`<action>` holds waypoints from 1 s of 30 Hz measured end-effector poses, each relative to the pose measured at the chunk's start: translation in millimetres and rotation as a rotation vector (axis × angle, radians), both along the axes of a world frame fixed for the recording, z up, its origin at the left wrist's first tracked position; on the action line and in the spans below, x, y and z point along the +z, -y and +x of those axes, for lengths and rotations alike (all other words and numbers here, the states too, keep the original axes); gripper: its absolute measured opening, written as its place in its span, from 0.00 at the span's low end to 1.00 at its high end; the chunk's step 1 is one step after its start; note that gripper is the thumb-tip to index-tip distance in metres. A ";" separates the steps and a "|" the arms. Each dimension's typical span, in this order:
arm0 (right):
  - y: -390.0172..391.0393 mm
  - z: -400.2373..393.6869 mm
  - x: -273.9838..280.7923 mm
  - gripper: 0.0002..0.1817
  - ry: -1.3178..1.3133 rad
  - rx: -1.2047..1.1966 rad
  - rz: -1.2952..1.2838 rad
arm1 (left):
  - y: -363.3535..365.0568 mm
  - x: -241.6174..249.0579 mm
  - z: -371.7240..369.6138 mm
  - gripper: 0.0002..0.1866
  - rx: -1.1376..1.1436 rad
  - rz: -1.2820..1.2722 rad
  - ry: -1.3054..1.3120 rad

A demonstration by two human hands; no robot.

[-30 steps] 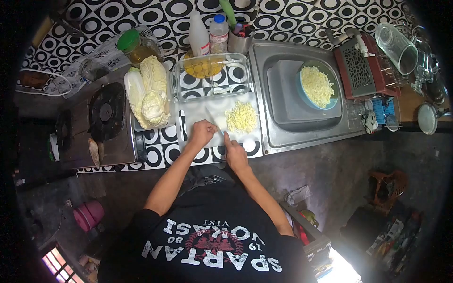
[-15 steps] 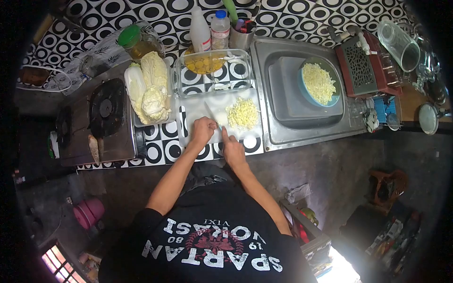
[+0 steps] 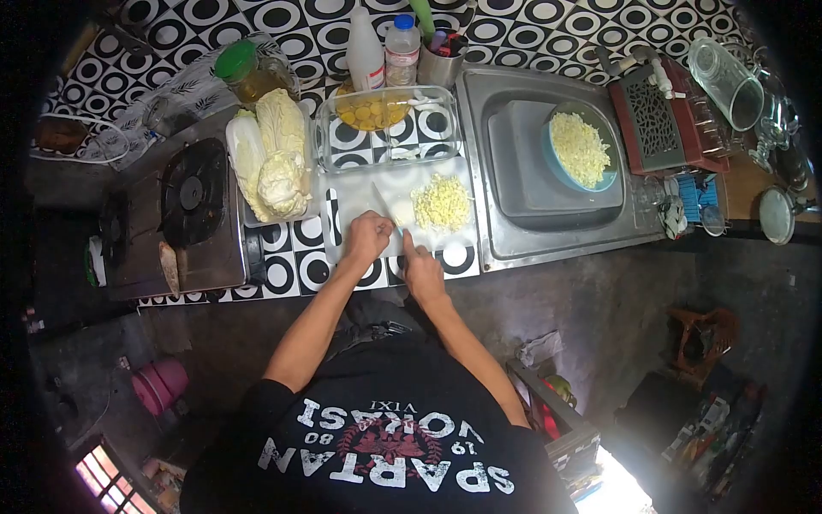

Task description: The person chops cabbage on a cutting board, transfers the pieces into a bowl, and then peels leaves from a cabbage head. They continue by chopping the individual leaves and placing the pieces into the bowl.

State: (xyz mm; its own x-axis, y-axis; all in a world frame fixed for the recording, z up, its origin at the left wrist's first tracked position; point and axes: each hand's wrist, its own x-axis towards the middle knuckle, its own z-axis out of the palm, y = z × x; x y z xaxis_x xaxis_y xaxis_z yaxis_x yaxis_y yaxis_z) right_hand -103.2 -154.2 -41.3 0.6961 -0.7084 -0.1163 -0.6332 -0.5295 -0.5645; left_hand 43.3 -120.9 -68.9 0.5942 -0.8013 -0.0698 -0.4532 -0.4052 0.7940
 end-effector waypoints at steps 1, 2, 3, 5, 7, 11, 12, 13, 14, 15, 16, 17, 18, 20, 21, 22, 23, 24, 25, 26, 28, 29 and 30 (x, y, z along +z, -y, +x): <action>5.6 5.8 1.6 0.29 -0.006 -0.001 -0.024 | -2.0 1.7 -1.0 0.04 -0.011 -0.013 0.026; 10.7 9.5 4.4 0.29 -0.005 -0.005 -0.025 | -1.9 3.6 -1.0 0.05 -0.023 -0.029 0.053; 15.0 13.4 8.1 0.28 0.003 0.006 -0.004 | -1.7 2.1 -0.2 0.05 -0.025 -0.030 0.055; 16.8 15.6 18.1 0.28 0.011 0.025 0.017 | -2.2 -1.3 1.3 0.06 -0.032 -0.028 0.073; 14.8 10.7 29.1 0.27 -0.035 0.014 0.083 | 0.3 -0.9 1.7 0.05 -0.009 -0.027 0.037; -0.2 -10.8 15.3 0.33 -0.041 0.037 0.040 | 1.7 -3.6 2.1 0.05 0.038 -0.024 -0.049; -0.3 -9.6 8.0 0.33 -0.040 0.044 0.041 | 1.9 -5.0 3.8 0.05 0.045 -0.023 -0.047; -1.7 -9.5 0.8 0.33 -0.001 0.043 0.007 | 1.7 -6.5 4.7 0.05 0.022 -0.036 -0.013; -3.4 -11.6 -5.9 0.33 0.037 0.038 -0.026 | 1.5 -8.0 4.5 0.04 -0.005 -0.049 0.020; -1.9 -5.1 -4.1 0.33 -0.004 0.021 -0.032 | 1.7 -6.6 4.8 0.04 -0.009 -0.049 0.020; 1.5 0.9 -2.9 0.33 -0.004 0.014 -0.031 | 1.2 -4.2 5.5 0.04 -0.018 -0.051 0.007; 5.8 6.5 -1.4 0.33 -0.009 0.016 -0.019 | 0.7 -1.6 5.3 0.04 -0.028 -0.052 -0.007; 10.9 11.3 3.4 0.33 -0.012 0.018 -0.010 | 0.8 -2.2 4.7 0.04 -0.035 -0.055 -0.006; 16.6 13.0 16.8 0.32 -0.034 0.027 0.038 | 0.9 -3.4 3.9 0.04 0.004 -0.033 -0.022; 16.4 11.8 24.7 0.32 -0.080 0.039 0.069 | 0.3 -2.9 3.1 0.04 0.009 -0.033 -0.024; 16.1 10.3 28.4 0.33 -0.126 0.052 0.099 | 0.4 -2.5 2.3 0.04 0.029 -0.038 -0.029; 13.3 6.8 28.2 0.33 -0.128 0.057 0.098 | 0.5 -2.0 1.9 0.04 0.049 -0.044 -0.034; 8.4 1.6 27.1 0.33 -0.134 0.051 0.070 | 0.3 -5.4 1.6 0.04 0.054 -0.045 -0.035; 4.0 -2.6 25.1 0.33 -0.140 0.044 0.042 | 0.4 -8.7 1.4 0.04 0.057 -0.042 -0.028; 0.0 -5.6 19.4 0.33 -0.141 0.047 0.041 | 0.2 -11.9 1.5 0.04 0.059 -0.038 -0.020; -6.4 -9.1 2.1 0.33 -0.019 0.030 -0.001 | 0.5 -8.9 3.2 0.04 0.051 -0.044 -0.018; -7.0 -9.4 -6.3 0.32 0.030 0.026 -0.022 | 0.2 -6.9 3.0 0.04 0.037 -0.048 -0.017; -5.0 -5.4 -6.1 0.32 0.030 0.023 -0.022 | 0.2 -4.9 3.3 0.04 0.035 -0.048 -0.017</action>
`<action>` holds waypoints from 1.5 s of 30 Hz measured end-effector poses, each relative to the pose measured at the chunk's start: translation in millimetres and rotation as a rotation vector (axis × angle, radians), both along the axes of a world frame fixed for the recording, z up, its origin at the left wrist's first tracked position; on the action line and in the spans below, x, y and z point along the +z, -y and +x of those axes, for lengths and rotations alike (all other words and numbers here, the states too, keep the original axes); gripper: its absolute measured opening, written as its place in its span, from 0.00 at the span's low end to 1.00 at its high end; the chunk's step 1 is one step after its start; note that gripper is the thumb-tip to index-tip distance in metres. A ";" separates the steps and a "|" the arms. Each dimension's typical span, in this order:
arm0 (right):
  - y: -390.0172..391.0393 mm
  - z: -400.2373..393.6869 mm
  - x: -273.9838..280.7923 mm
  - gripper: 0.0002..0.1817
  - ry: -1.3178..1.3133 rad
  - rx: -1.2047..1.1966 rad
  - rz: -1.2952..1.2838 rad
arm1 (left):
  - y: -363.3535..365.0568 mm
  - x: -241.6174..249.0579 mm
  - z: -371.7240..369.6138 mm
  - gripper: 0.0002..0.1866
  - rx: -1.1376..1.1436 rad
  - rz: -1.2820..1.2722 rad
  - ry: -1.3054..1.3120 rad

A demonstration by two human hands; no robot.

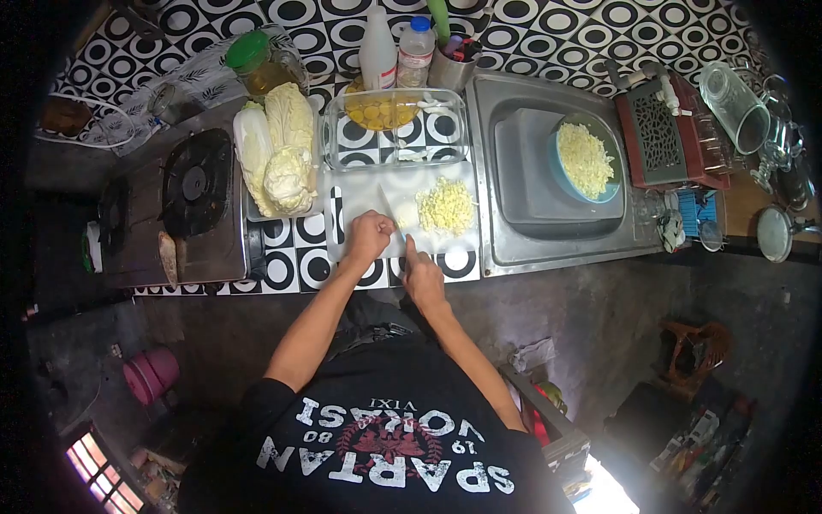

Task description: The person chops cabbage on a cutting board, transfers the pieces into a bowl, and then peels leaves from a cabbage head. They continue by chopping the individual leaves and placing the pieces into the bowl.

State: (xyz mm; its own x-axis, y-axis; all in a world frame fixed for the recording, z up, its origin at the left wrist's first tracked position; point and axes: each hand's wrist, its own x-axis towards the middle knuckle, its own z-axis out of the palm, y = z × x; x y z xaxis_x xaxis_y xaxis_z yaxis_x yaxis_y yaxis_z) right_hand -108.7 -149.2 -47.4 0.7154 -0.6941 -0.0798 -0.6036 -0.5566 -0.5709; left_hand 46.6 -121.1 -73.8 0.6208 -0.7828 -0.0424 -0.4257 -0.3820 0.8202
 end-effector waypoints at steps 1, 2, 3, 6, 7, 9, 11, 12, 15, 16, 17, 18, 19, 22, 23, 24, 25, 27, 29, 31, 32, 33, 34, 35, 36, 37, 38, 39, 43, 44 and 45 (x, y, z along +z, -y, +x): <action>3.9 6.0 -0.7 0.31 0.019 -0.002 -0.004 | -0.3 2.0 0.5 0.04 -0.016 -0.004 0.000; 7.6 11.6 -1.2 0.30 0.037 -0.005 -0.006 | -1.3 4.0 0.2 0.04 -0.033 -0.007 -0.001; 12.3 17.1 -0.7 0.29 -0.003 -0.009 -0.006 | -2.1 1.4 -0.9 0.04 -0.040 -0.007 -0.001; 20.1 22.0 11.3 0.29 -0.012 -0.003 0.058 | -1.3 -1.9 -1.2 0.03 0.001 -0.024 -0.033; 19.3 21.4 18.9 0.29 -0.014 0.002 0.057 | -1.4 -0.7 -0.8 0.03 0.002 -0.017 -0.039; 14.0 15.5 33.0 0.30 -0.063 -0.021 0.112 | -1.1 1.8 0.1 0.03 0.011 -0.012 -0.048; 5.5 3.7 25.4 0.30 -0.042 -0.019 0.100 | 0.2 5.1 2.2 0.04 0.000 0.044 -0.071; 1.1 -0.4 20.7 0.31 -0.017 -0.026 0.087 | 0.0 4.3 3.0 0.04 0.007 0.044 -0.071; -2.1 0.2 6.6 0.31 0.039 -0.019 0.068 | -0.9 1.9 3.7 0.04 -0.025 0.041 -0.039; -0.9 2.0 4.8 0.30 0.054 -0.021 0.058 | -1.5 1.5 3.8 0.04 -0.027 0.041 -0.026; 2.9 5.6 2.1 0.30 0.056 -0.035 0.055 | -1.2 1.0 3.5 0.04 -0.033 0.040 -0.013; 8.2 12.2 2.9 0.30 0.018 -0.030 0.048 | -1.6 3.3 2.7 0.04 -0.048 0.040 -0.012; 11.5 15.6 4.6 0.29 -0.020 -0.023 0.041 | -3.2 5.5 1.9 0.04 -0.046 0.030 -0.027; 17.5 19.8 13.4 0.28 -0.035 -0.015 0.055 | -3.8 3.5 2.2 0.04 -0.040 0.021 -0.012; 16.6 18.4 17.4 0.28 -0.035 -0.016 0.056 | -4.3 0.6 1.8 0.04 -0.026 -0.022 -0.021; 14.1 16.3 25.1 0.28 -0.056 -0.023 0.089 | -4.9 0.5 1.5 0.05 -0.009 -0.065 -0.031; 10.7 13.8 28.9 0.28 -0.078 -0.028 0.123 | -5.5 0.3 1.6 0.05 -0.005 -0.063 -0.033; -0.7 5.2 24.8 0.27 -0.019 -0.039 0.122 | -5.1 1.6 3.2 0.04 0.027 -0.069 -0.072; -5.7 2.5 14.8 0.26 0.041 -0.056 0.120 | -4.8 4.9 5.4 0.04 0.002 -0.025 -0.058; -9.8 5.2 7.6 0.26 0.037 -0.066 0.054 | -4.7 5.3 5.7 0.04 -0.030 0.020 -0.043; -8.5 7.2 3.7 0.26 0.040 -0.073 0.054 | -4.0 5.8 6.0 0.04 -0.032 0.017 -0.037; -3.5 13.5 5.2 0.26 0.031 -0.066 0.034 | -3.8 6.5 6.0 0.04 -0.035 0.014 -0.031; 0.7 17.8 7.3 0.27 0.020 -0.060 0.015 | -4.9 7.3 4.9 0.04 -0.044 0.016 -0.030; 4.8 20.6 10.6 0.26 0.009 -0.063 0.032 | -5.0 8.3 4.7 0.04 -0.043 0.020 -0.039; 8.2 21.9 13.8 0.26 0.012 -0.071 0.029 | -4.5 8.8 5.3 0.04 -0.040 0.023 -0.047; 10.9 22.3 16.7 0.26 -0.004 -0.052 0.045 | -4.2 9.1 5.5 0.04 -0.044 0.021 -0.046; 12.3 22.0 19.4 0.26 -0.022 -0.030 0.061 | -4.6 9.1 5.4 0.04 -0.047 0.032 -0.045; 11.8 20.6 22.5 0.26 -0.023 -0.029 0.060 | -5.6 8.9 5.0 0.04 -0.048 0.044 -0.047; -4.0 9.5 17.9 0.29 -0.035 -0.029 0.082 | -13.4 10.3 9.2 0.07 -0.063 -0.040 -0.105; -10.3 6.8 11.3 0.31 0.002 -0.036 0.055 | -19.0 12.6 10.1 0.08 -0.054 -0.062 -0.134; -14.8 5.5 6.2 0.33 -0.036 -0.034 0.058 | -25.7 16.7 10.8 0.09 -0.045 -0.083 -0.162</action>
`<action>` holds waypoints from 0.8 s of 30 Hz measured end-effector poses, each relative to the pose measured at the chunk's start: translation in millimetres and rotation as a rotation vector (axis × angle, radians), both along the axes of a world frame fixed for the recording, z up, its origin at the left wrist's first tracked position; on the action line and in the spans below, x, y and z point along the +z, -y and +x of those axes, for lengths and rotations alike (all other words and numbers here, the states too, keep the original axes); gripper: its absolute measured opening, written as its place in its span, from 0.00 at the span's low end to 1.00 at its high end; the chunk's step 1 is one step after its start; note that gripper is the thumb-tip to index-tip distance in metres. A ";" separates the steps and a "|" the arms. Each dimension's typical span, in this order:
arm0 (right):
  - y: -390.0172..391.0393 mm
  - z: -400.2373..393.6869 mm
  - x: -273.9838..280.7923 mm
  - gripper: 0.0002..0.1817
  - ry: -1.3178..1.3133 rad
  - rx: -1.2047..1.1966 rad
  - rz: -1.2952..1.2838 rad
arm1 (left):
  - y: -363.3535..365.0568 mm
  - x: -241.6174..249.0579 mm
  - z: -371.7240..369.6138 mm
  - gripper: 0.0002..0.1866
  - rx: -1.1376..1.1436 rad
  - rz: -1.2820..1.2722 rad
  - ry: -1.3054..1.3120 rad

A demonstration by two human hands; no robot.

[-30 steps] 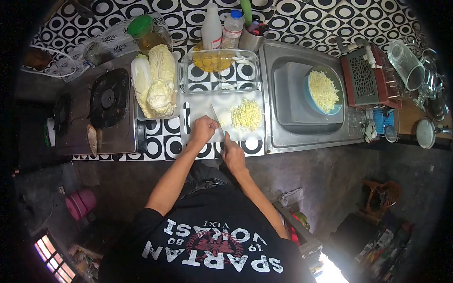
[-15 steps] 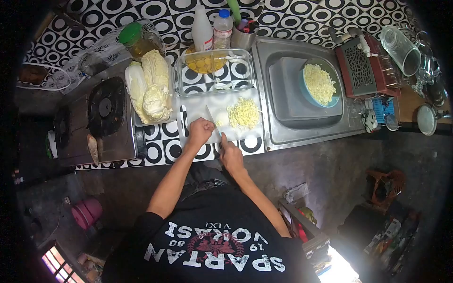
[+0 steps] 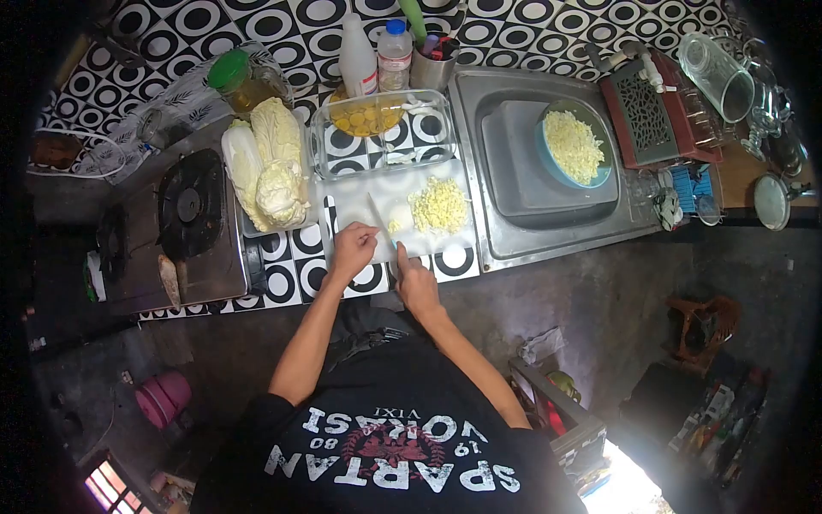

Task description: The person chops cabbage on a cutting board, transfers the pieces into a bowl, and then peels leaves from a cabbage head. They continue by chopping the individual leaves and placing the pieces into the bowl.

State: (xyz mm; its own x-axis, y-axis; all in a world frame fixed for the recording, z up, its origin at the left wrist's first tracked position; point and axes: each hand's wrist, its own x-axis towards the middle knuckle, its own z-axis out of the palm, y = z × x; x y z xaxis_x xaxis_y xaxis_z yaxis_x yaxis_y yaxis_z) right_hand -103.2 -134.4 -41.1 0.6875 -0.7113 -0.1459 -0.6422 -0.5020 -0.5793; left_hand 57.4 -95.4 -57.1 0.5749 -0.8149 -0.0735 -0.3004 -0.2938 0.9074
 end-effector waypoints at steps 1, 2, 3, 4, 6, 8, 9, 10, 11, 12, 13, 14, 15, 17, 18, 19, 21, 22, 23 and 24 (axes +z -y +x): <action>1.1 1.8 -0.1 0.33 0.000 0.001 0.000 | -7.1 7.3 0.8 0.09 0.001 0.000 0.000; 2.9 4.2 -0.2 0.33 -0.002 -0.002 -0.004 | -16.1 15.2 2.3 0.10 -0.007 0.003 0.001; 3.1 5.6 0.0 0.33 -0.005 -0.006 -0.006 | -26.6 22.8 4.0 0.10 -0.017 0.007 0.001; 3.7 6.1 2.7 0.33 -0.006 -0.008 -0.005 | -37.4 27.7 7.6 0.11 -0.031 -0.008 -0.008; 11.2 8.7 10.3 0.29 0.074 -0.028 0.002 | -57.0 43.4 14.4 0.12 0.000 -0.013 -0.091; 9.6 8.0 12.9 0.25 0.151 -0.026 -0.020 | -80.3 47.2 22.4 0.12 0.018 -0.026 -0.098; 3.5 5.8 11.8 0.25 0.149 -0.024 -0.024 | -91.6 42.5 28.3 0.11 0.044 -0.024 -0.087; -4.8 2.8 8.6 0.25 0.175 -0.018 0.005 | -101.2 38.5 34.0 0.11 0.071 -0.023 -0.077; -13.6 0.2 5.1 0.26 0.200 -0.013 0.033 | -109.6 33.9 38.6 0.12 0.104 -0.071 -0.051; -21.9 -1.4 0.7 0.27 0.197 -0.044 0.062 | -117.5 36.4 42.5 0.11 0.117 -0.047 -0.085; -26.6 -2.9 -1.4 0.27 0.196 -0.044 0.057 | -124.4 39.3 45.5 0.11 0.130 -0.024 -0.118; -29.6 -5.3 -3.3 0.27 0.173 -0.075 0.065 | -130.3 37.2 47.6 0.11 0.129 -0.028 -0.120; -30.6 -5.2 -2.1 0.28 0.150 -0.106 0.077 | -136.6 35.6 49.6 0.11 0.147 -0.044 -0.145; -24.1 -5.2 -1.7 0.28 0.122 -0.179 0.011 | -149.3 33.4 53.6 0.11 0.154 -0.055 -0.175; -18.1 -5.4 -1.6 0.27 0.124 -0.212 0.013 | -151.8 35.5 55.4 0.11 0.140 -0.037 -0.173; -11.3 -4.4 -0.5 0.27 0.128 -0.246 0.014 | -152.9 37.7 58.0 0.11 0.125 -0.019 -0.171; 3.1 -3.4 4.3 0.22 0.100 -0.314 -0.014 | -153.5 42.0 63.3 0.11 0.084 -0.018 -0.145; 9.7 -1.6 10.0 0.22 0.100 -0.340 -0.034 | -153.4 45.2 65.3 0.11 0.056 0.007 -0.150; 15.9 -4.2 6.9 0.22 0.078 -0.362 -0.041 | -152.7 48.5 66.6 0.11 0.030 0.030 -0.155; 21.1 -5.0 9.1 0.24 0.052 -0.371 -0.011 | -150.8 52.0 68.2 0.10 0.027 0.022 -0.140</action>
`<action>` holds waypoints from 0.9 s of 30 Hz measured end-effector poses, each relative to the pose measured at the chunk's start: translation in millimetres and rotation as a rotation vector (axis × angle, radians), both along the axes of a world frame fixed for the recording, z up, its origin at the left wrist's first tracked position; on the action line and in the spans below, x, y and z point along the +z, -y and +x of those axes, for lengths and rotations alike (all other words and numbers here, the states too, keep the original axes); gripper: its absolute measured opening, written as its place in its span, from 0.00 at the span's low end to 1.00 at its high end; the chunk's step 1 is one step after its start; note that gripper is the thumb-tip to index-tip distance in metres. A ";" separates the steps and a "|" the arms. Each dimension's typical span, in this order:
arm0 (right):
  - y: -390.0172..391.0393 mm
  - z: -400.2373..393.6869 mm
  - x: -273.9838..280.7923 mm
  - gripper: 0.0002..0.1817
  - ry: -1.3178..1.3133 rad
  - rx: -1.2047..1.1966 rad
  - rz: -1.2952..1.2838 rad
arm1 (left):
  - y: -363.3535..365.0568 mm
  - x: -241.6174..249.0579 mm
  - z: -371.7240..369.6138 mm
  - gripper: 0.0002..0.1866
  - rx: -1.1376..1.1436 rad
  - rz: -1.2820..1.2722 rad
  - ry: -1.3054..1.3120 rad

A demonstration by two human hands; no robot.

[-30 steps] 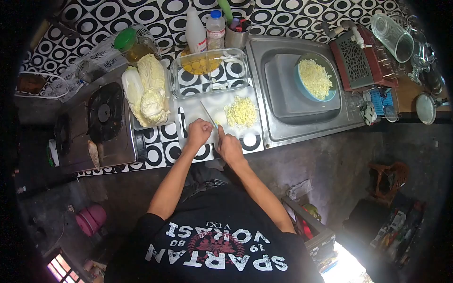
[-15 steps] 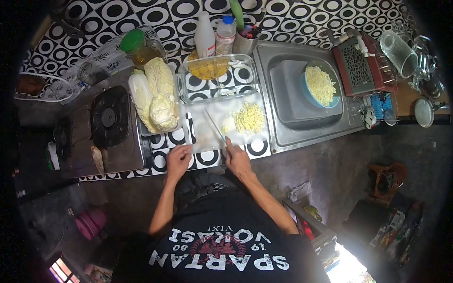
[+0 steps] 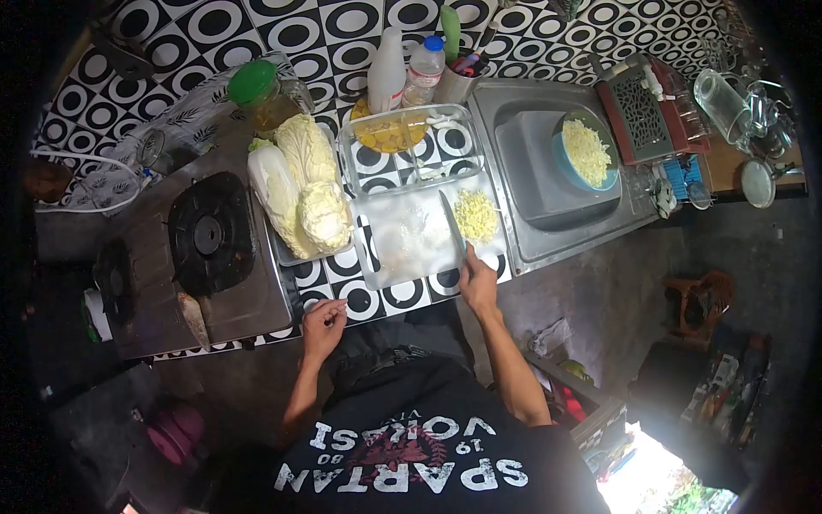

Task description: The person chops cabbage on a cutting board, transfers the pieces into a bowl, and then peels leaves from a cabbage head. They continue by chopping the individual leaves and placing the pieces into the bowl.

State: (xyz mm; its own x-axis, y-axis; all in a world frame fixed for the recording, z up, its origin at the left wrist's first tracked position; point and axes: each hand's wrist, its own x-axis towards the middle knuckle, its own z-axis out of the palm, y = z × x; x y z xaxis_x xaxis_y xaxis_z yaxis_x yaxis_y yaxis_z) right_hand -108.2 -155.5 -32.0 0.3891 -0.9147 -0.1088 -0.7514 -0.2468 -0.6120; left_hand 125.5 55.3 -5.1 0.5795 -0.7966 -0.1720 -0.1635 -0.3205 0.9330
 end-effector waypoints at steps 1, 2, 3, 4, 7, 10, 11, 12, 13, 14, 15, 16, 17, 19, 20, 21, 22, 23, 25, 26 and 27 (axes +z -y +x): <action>2.7 -0.6 2.5 0.26 -0.018 -0.007 0.035 | -0.2 0.6 1.1 0.10 -0.002 -0.001 -0.001; 2.8 -0.5 4.3 0.26 -0.017 -0.008 0.034 | 0.0 1.4 3.1 0.11 -0.033 0.005 0.015; 3.7 0.0 5.7 0.25 -0.026 -0.039 0.065 | 1.6 2.6 5.6 0.11 -0.061 0.010 0.034; 5.3 0.5 7.3 0.25 -0.034 -0.067 0.095 | 3.0 4.8 6.5 0.11 -0.059 0.007 0.040; 6.6 2.2 16.6 0.22 0.119 -0.067 -0.011 | 12.7 8.3 1.4 0.11 -0.041 -0.007 0.103; -0.8 -4.7 20.5 0.22 0.147 -0.010 0.026 | 22.4 6.1 -17.8 0.11 0.026 0.017 0.070; -2.6 -9.2 18.4 0.21 0.191 0.040 0.027 | 28.3 4.8 -27.0 0.11 0.035 0.022 0.074; -4.1 -14.2 14.3 0.21 0.172 0.103 0.052 | 36.6 5.2 -37.7 0.10 0.034 0.026 0.076; -3.9 -19.0 10.4 0.21 0.154 0.169 0.078 | 45.8 6.4 -49.4 0.09 0.037 0.031 0.078; -3.6 -24.9 7.5 0.22 0.190 0.210 0.079 | 54.2 9.2 -61.3 0.10 0.024 0.066 0.088; -0.6 -33.5 1.9 0.23 0.172 0.306 0.070 | 62.3 11.4 -74.7 0.10 0.038 0.082 0.094; 3.6 -40.5 -3.2 0.24 0.200 0.376 0.092 | 71.4 13.9 -87.6 0.10 0.035 0.056 0.110; 9.6 -47.5 -7.8 0.25 0.230 0.447 0.111 | 79.9 16.4 -100.2 0.10 0.032 0.028 0.128; 28.3 -57.8 -5.9 0.25 0.177 0.479 0.129 | 94.4 19.1 -124.5 0.10 0.054 0.044 0.159; 35.9 -62.5 -5.8 0.25 0.108 0.491 0.139 | 99.9 19.8 -136.1 0.10 0.080 0.043 0.162; 44.2 -67.5 -7.8 0.26 0.102 0.492 0.126 | 104.4 20.8 -146.2 0.10 0.104 0.043 0.165; 53.1 -73.2 -8.8 0.26 0.111 0.508 0.098 | 108.3 24.8 -154.7 0.11 0.106 0.073 0.167; 59.8 -78.3 -8.8 0.25 0.118 0.523 0.071 | 109.1 24.4 -162.8 0.11 0.116 0.087 0.173; 69.7 -83.3 10.8 0.24 0.180 0.497 0.144 | 109.4 23.6 -176.7 0.11 0.161 0.062 0.151; 75.9 -85.4 22.9 0.22 0.232 0.460 0.203 | 110.5 26.1 -181.6 0.11 0.149 0.083 0.185; 81.5 -87.7 35.3 0.22 0.230 0.471 0.209 | 111.2 25.3 -187.4 0.11 0.160 0.088 0.184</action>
State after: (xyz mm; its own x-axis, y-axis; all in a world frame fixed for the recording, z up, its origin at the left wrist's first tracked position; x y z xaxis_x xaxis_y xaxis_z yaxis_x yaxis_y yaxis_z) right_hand -195.9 -237.0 3.3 0.7852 -0.6048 -0.1328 -0.4307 -0.3795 -0.8188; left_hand -61.9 -55.8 20.1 0.7249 -0.6789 -0.1167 -0.2686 -0.4346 0.8596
